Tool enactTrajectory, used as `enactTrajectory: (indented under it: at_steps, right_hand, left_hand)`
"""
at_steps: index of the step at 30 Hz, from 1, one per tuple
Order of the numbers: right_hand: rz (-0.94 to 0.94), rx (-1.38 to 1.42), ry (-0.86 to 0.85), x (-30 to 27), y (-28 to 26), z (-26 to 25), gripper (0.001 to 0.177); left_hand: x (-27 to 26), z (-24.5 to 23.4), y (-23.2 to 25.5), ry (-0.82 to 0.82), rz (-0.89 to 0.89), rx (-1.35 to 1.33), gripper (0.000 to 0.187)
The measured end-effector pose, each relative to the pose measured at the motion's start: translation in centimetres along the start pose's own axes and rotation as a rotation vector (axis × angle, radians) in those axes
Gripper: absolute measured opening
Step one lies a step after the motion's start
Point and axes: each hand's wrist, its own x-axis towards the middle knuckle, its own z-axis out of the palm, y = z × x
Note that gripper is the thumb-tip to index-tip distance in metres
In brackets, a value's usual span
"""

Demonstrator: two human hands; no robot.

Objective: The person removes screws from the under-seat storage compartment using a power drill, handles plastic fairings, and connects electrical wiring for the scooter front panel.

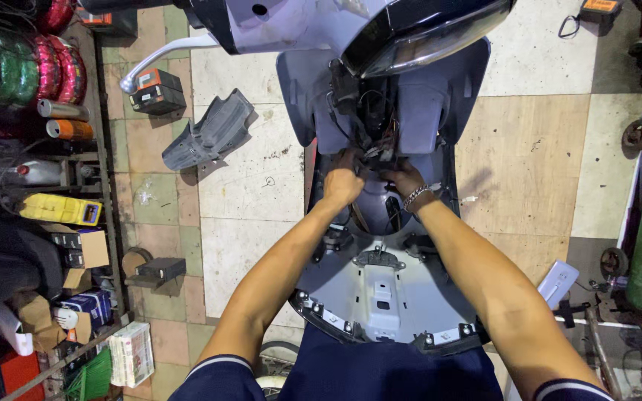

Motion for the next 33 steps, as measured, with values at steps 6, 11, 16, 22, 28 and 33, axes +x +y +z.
enactTrajectory:
  at_steps: [6, 11, 16, 22, 28, 33]
  right_hand:
    - [0.241, 0.572, -0.261, -3.7, -6.0, -0.5, 0.019]
    - [0.141, 0.622, -0.179, -8.0, -14.6, -0.6, 0.023]
    - [0.085, 0.91, -0.28, -7.8, -16.4, -1.2, 0.028]
    - [0.055, 0.818, -0.184, -6.2, -15.8, -1.9, 0.037]
    - [0.12, 0.638, -0.152, -6.3, -15.8, -2.8, 0.042]
    - [0.206, 0.674, -0.133, -6.8, -15.4, -3.7, 0.041]
  left_hand:
    - [3.0, 2.9, -4.6, -0.01, 0.098, -0.086, 0.027]
    - [4.2, 3.6, -7.9, -0.186, -0.038, -0.338, 0.024]
    - [3.7, 3.3, -7.8, -0.253, 0.066, -0.327, 0.035]
    - [2.7, 0.2, -3.5, -0.48, -0.002, -0.444, 0.036]
    - [2.3, -1.9, -0.4, -0.458, -0.317, -0.999, 0.028]
    - [3.0, -1.4, -0.2, -0.39, -0.289, -0.9, 0.02]
